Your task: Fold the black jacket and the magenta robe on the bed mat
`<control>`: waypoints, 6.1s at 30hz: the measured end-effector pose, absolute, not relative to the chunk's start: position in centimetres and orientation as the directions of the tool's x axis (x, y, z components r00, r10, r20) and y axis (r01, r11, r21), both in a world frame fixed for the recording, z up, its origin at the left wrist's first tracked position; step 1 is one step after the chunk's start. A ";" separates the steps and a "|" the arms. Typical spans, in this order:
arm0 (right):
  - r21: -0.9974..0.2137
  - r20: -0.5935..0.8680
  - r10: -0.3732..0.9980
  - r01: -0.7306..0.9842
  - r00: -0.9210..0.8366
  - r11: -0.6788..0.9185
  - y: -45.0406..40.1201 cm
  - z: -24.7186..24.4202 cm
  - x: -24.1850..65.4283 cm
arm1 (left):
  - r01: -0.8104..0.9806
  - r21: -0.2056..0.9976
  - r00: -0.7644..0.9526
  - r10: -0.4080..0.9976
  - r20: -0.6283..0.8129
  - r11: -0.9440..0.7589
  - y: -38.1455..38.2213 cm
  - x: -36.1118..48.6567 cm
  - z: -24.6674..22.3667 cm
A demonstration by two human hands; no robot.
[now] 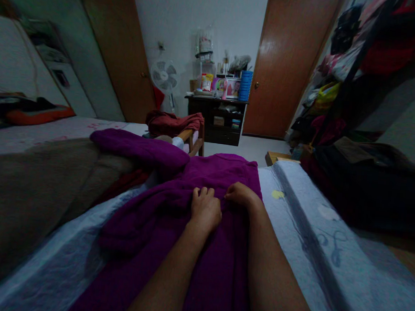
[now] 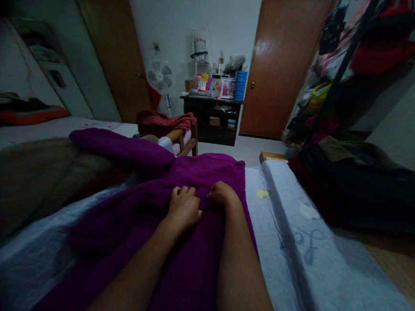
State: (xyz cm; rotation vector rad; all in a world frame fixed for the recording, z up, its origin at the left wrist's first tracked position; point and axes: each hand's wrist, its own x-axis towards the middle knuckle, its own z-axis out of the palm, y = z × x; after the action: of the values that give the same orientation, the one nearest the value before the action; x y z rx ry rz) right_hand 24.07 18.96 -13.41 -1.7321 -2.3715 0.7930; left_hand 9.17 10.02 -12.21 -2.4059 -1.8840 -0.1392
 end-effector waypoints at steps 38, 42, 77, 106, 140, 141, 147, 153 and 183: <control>-0.366 -0.107 0.992 0.930 -0.060 0.017 18.8 -15.9 23.6 | 0.959 -0.008 0.284 0.959 -0.010 -0.284 26.3 5.1 -9.8; -0.339 -0.182 0.982 0.941 -0.053 -0.012 18.7 -16.3 23.2 | 0.962 -0.077 0.270 0.952 0.145 -0.261 25.1 5.8 -10.7; -0.564 0.138 0.974 0.823 0.177 -0.070 19.2 -14.8 24.3 | 0.940 0.310 0.137 0.990 0.029 -0.139 7.8 11.4 -15.6; -0.720 0.102 0.983 0.694 0.152 -0.033 20.2 -15.8 24.5 | 0.941 0.244 0.189 0.963 0.191 -0.233 9.6 12.0 -15.8; -0.671 0.131 0.967 0.738 0.217 -0.074 20.6 -17.3 23.7 | 0.940 0.275 0.159 0.972 0.175 -0.203 9.5 12.0 -16.1; -0.671 0.132 0.967 0.738 0.217 -0.074 20.6 -17.3 23.7 | 0.940 0.278 0.155 0.972 0.173 -0.200 9.5 12.0 -16.1; -0.668 0.136 0.966 0.740 0.219 -0.074 20.6 -17.1 23.7 | 0.942 0.281 0.136 0.975 0.177 -0.183 9.6 12.2 -16.1; -0.667 0.137 0.966 0.741 0.221 -0.075 20.5 -17.2 23.7 | 0.945 0.267 0.137 0.969 0.206 -0.191 9.7 12.2 -16.2; -0.655 0.135 0.966 0.751 0.221 -0.080 20.4 -17.4 23.6 | 0.944 0.279 0.128 0.976 0.179 -0.175 9.6 12.3 -16.2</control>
State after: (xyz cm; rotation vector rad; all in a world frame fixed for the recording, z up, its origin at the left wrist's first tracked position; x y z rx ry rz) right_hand 23.61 20.44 -17.36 -1.8828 -1.5823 0.4486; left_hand 12.26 9.63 -16.22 -2.4296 -2.0771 -0.5221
